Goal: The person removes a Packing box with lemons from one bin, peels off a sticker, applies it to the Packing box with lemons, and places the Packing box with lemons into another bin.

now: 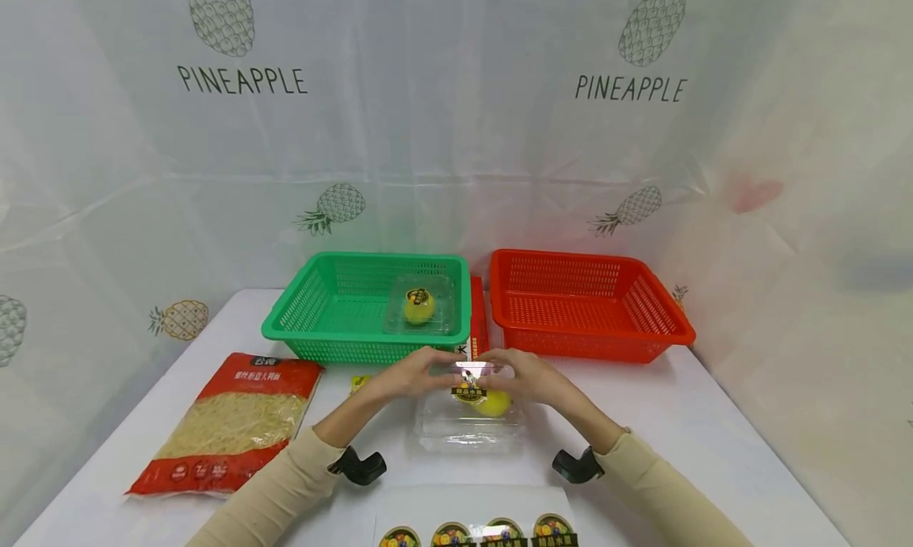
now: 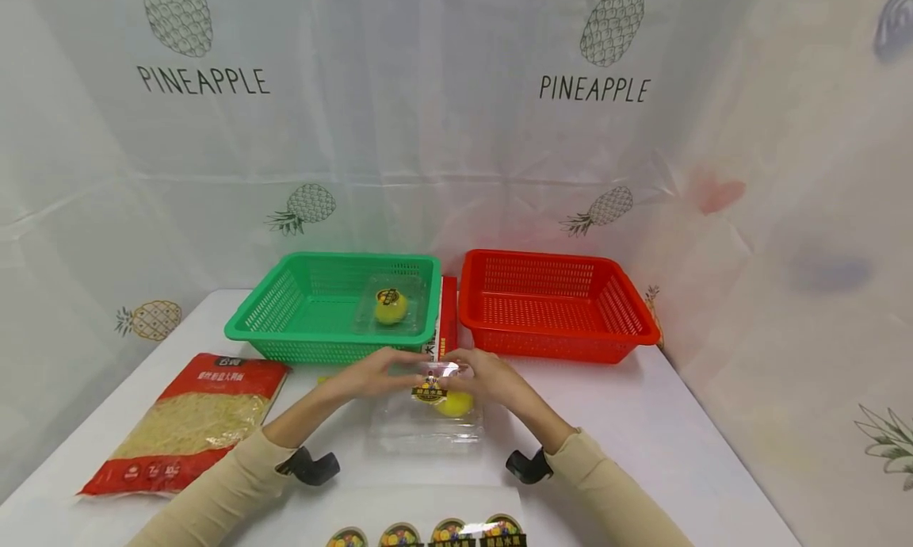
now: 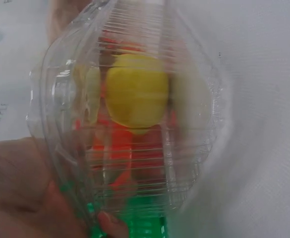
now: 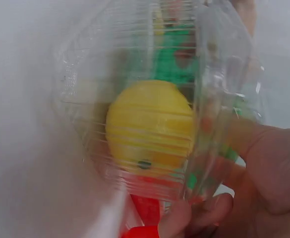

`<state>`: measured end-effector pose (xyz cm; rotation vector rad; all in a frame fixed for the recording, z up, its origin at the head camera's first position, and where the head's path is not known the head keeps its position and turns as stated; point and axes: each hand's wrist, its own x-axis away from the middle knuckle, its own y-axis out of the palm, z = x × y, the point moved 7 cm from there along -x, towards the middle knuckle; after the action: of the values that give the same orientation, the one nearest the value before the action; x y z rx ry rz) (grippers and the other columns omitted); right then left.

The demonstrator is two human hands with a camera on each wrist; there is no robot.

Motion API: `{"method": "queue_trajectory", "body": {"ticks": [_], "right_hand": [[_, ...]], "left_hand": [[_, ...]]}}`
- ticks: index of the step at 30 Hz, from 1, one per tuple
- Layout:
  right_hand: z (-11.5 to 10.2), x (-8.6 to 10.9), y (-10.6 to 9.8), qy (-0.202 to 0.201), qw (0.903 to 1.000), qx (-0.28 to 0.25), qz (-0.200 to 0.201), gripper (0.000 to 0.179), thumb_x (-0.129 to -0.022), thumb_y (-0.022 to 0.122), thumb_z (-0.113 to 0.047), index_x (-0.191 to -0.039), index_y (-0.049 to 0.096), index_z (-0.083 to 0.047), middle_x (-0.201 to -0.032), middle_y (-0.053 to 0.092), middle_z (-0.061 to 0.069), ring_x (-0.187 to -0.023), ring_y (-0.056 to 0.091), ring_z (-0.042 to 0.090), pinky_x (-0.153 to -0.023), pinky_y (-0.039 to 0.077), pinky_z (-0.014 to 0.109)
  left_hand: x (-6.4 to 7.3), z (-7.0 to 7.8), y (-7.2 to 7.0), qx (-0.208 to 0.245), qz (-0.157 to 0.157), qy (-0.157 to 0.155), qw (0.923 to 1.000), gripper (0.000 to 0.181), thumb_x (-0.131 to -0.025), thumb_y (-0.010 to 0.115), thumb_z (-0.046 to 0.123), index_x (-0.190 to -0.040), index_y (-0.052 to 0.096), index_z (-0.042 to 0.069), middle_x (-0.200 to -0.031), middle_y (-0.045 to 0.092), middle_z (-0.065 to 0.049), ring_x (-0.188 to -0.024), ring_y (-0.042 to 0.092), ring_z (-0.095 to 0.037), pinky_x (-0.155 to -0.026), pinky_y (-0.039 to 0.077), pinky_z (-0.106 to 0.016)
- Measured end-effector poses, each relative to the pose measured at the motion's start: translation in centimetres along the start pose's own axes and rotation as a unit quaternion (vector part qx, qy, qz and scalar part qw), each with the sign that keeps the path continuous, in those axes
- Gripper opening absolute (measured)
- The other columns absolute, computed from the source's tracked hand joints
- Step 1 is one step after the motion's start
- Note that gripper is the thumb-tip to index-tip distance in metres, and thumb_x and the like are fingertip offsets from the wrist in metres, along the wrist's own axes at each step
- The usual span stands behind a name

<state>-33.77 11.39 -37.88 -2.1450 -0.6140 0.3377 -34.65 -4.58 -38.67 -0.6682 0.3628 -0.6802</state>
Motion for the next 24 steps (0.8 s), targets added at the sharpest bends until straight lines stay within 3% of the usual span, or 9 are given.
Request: {"method": "queue_trajectory", "body": {"ticks": [3, 6, 12, 19, 24], "right_hand": [[0.03, -0.17, -0.05, 0.017, 0.9994, 0.022, 0.020, 0.045, -0.091, 0.068, -0.040, -0.128, 0.063, -0.015, -0.111, 0.069, 0.005, -0.105, 0.063, 0.025, -0.082, 0.056, 0.047], [0.12, -0.35, -0.08, 0.036, 0.9983, 0.031, 0.033, 0.044, -0.090, 0.069, -0.041, -0.126, 0.064, -0.016, -0.108, 0.069, 0.006, -0.100, 0.063, 0.023, -0.077, 0.056, 0.043], [0.43, -0.53, 0.04, 0.062, 0.9964, 0.039, 0.042, 0.045, -0.089, 0.069, -0.044, -0.126, 0.065, -0.018, -0.109, 0.069, 0.005, -0.101, 0.063, 0.022, -0.077, 0.056, 0.046], [0.67, -0.36, 0.01, 0.073, 0.9959, 0.034, 0.043, 0.047, -0.089, 0.068, -0.046, -0.127, 0.065, -0.019, -0.117, 0.069, 0.007, -0.111, 0.063, 0.029, -0.085, 0.055, 0.055], [0.78, 0.08, -0.25, 0.057, 0.9971, 0.014, 0.048, 0.046, -0.090, 0.068, -0.043, -0.127, 0.065, -0.016, -0.123, 0.068, 0.008, -0.118, 0.060, 0.032, -0.090, 0.052, 0.059]], "left_hand": [[-0.11, 0.01, -0.12, -0.011, 0.024, -0.010, 0.9996, 0.042, -0.097, 0.060, 0.016, -0.135, 0.056, -0.002, -0.135, 0.061, -0.019, -0.112, 0.062, -0.026, -0.092, 0.053, -0.040], [-0.17, -0.20, -0.20, -0.020, 0.038, -0.022, 0.9988, 0.041, -0.097, 0.061, 0.018, -0.135, 0.058, 0.001, -0.131, 0.064, -0.016, -0.093, 0.061, -0.017, -0.078, 0.050, -0.029], [-0.19, -0.72, -0.17, -0.026, 0.043, -0.035, 0.9981, 0.041, -0.099, 0.058, 0.024, -0.137, 0.057, 0.006, -0.133, 0.063, -0.015, -0.077, 0.054, -0.011, -0.068, 0.046, -0.026], [-0.04, -0.54, -0.32, -0.039, 0.049, -0.014, 0.9979, 0.036, -0.101, 0.053, 0.016, -0.135, 0.059, 0.004, -0.135, 0.061, -0.015, -0.110, 0.060, -0.020, -0.084, 0.050, -0.030], [0.23, -0.53, -0.45, -0.045, 0.051, -0.011, 0.9976, 0.035, -0.103, 0.049, 0.013, -0.135, 0.059, 0.003, -0.137, 0.059, -0.017, -0.116, 0.059, -0.025, -0.092, 0.050, -0.039]]}}
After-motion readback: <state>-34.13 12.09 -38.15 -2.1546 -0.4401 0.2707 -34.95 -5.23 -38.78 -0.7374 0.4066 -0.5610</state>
